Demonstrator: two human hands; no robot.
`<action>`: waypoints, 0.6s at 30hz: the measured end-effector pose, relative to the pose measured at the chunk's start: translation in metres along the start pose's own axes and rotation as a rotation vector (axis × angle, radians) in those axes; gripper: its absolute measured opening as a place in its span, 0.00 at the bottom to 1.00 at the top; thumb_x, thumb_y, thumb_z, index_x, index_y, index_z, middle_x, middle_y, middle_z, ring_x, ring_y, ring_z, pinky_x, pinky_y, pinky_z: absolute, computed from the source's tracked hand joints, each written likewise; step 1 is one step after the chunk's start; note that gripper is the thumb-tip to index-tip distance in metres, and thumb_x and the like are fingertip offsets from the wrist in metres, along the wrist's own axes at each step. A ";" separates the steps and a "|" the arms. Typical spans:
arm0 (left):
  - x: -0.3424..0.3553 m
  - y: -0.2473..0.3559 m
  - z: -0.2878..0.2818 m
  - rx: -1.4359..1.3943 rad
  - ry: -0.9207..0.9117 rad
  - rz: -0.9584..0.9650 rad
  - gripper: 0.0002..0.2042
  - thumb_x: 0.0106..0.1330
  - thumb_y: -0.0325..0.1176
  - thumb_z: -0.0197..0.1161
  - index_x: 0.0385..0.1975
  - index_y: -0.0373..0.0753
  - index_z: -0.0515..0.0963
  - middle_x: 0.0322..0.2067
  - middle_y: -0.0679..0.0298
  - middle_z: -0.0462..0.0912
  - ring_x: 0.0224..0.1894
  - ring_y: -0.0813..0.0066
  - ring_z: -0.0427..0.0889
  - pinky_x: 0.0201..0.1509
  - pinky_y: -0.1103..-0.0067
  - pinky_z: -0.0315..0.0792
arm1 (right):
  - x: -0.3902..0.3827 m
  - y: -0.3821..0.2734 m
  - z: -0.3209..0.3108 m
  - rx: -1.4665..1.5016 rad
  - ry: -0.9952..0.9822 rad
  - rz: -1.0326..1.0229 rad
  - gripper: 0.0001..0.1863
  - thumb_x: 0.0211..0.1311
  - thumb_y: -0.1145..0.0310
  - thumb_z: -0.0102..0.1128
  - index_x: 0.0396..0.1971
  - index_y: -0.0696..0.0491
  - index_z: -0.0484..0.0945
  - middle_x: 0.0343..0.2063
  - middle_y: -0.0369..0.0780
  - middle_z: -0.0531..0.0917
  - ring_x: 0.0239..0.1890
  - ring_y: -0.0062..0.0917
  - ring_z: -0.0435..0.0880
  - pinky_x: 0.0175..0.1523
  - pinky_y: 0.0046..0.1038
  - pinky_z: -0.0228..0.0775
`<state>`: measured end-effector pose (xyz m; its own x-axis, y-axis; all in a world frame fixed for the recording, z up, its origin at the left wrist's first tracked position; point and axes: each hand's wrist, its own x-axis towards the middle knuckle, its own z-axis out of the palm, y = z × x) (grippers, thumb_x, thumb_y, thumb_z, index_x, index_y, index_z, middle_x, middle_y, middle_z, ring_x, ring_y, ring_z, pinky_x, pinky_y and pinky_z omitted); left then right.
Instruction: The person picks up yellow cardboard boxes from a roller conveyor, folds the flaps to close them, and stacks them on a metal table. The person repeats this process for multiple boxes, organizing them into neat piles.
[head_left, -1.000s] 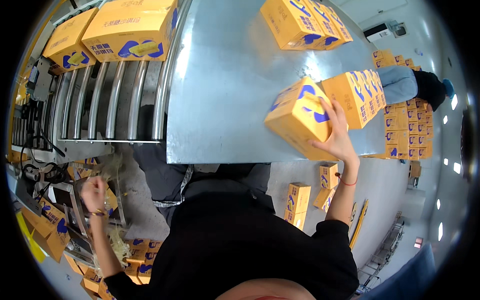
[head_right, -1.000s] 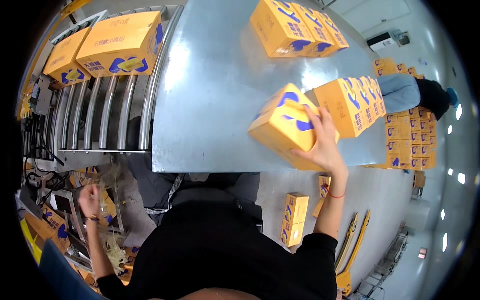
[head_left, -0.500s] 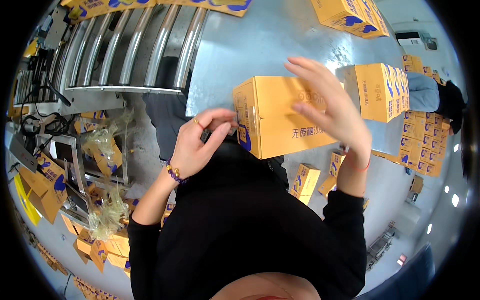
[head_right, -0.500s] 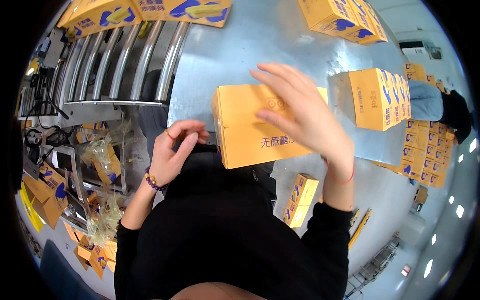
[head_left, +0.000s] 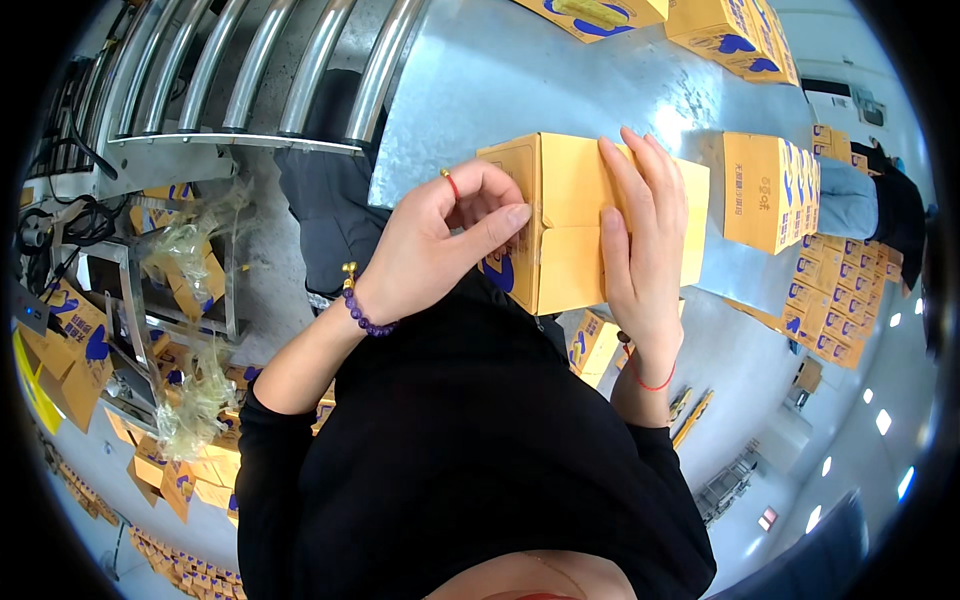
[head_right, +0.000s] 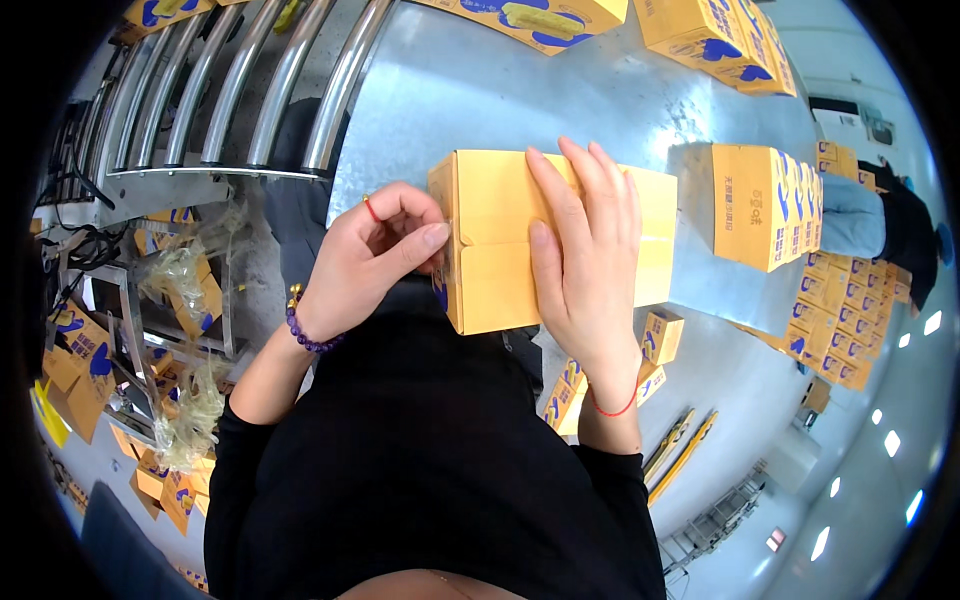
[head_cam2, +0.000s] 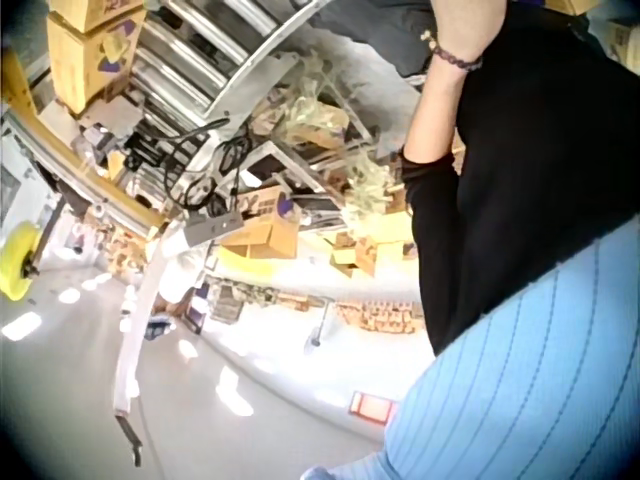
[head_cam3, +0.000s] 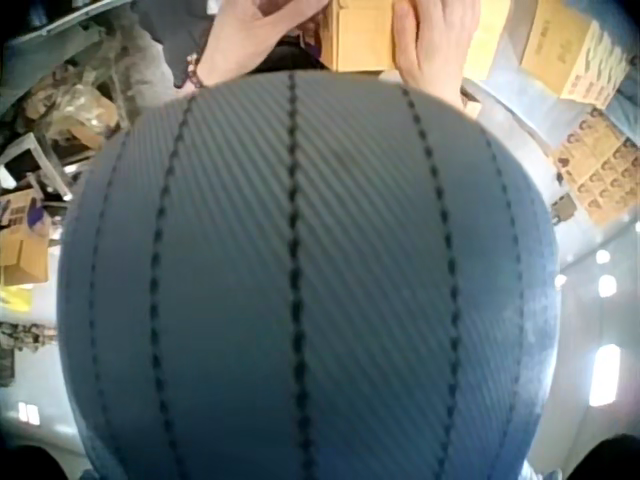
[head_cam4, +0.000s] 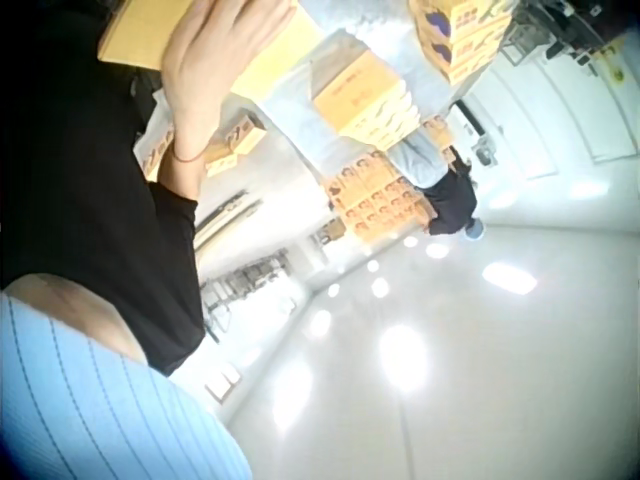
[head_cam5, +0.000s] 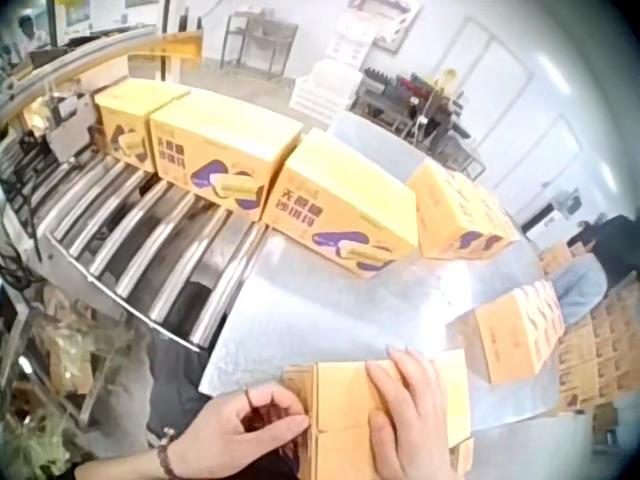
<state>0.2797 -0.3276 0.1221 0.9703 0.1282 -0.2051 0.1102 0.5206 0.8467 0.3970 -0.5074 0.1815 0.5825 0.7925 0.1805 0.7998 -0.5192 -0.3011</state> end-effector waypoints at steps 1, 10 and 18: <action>0.000 -0.002 0.001 0.110 0.030 0.068 0.07 0.70 0.33 0.62 0.34 0.36 0.76 0.28 0.70 0.80 0.29 0.86 0.77 0.36 0.85 0.72 | 0.000 0.000 0.001 -0.001 0.020 0.006 0.24 0.63 0.73 0.49 0.61 0.52 0.73 0.63 0.46 0.69 0.68 0.47 0.63 0.72 0.47 0.48; -0.011 -0.004 0.001 0.508 0.129 0.284 0.03 0.65 0.25 0.63 0.32 0.35 0.76 0.31 0.65 0.77 0.28 0.79 0.76 0.35 0.82 0.72 | 0.003 -0.002 0.005 -0.023 0.064 0.051 0.23 0.63 0.76 0.48 0.58 0.52 0.75 0.60 0.44 0.72 0.66 0.45 0.66 0.71 0.46 0.51; 0.002 -0.007 -0.019 0.439 -0.109 0.408 0.05 0.65 0.22 0.63 0.35 0.37 0.73 0.43 0.62 0.76 0.37 0.77 0.76 0.43 0.81 0.72 | 0.004 -0.002 0.004 -0.021 0.059 0.069 0.22 0.62 0.76 0.48 0.57 0.52 0.76 0.59 0.44 0.73 0.66 0.44 0.66 0.71 0.45 0.51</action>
<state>0.2765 -0.3153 0.1065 0.9668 0.1450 0.2102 -0.2191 0.0481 0.9745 0.3967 -0.5019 0.1793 0.6431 0.7350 0.2148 0.7601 -0.5787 -0.2956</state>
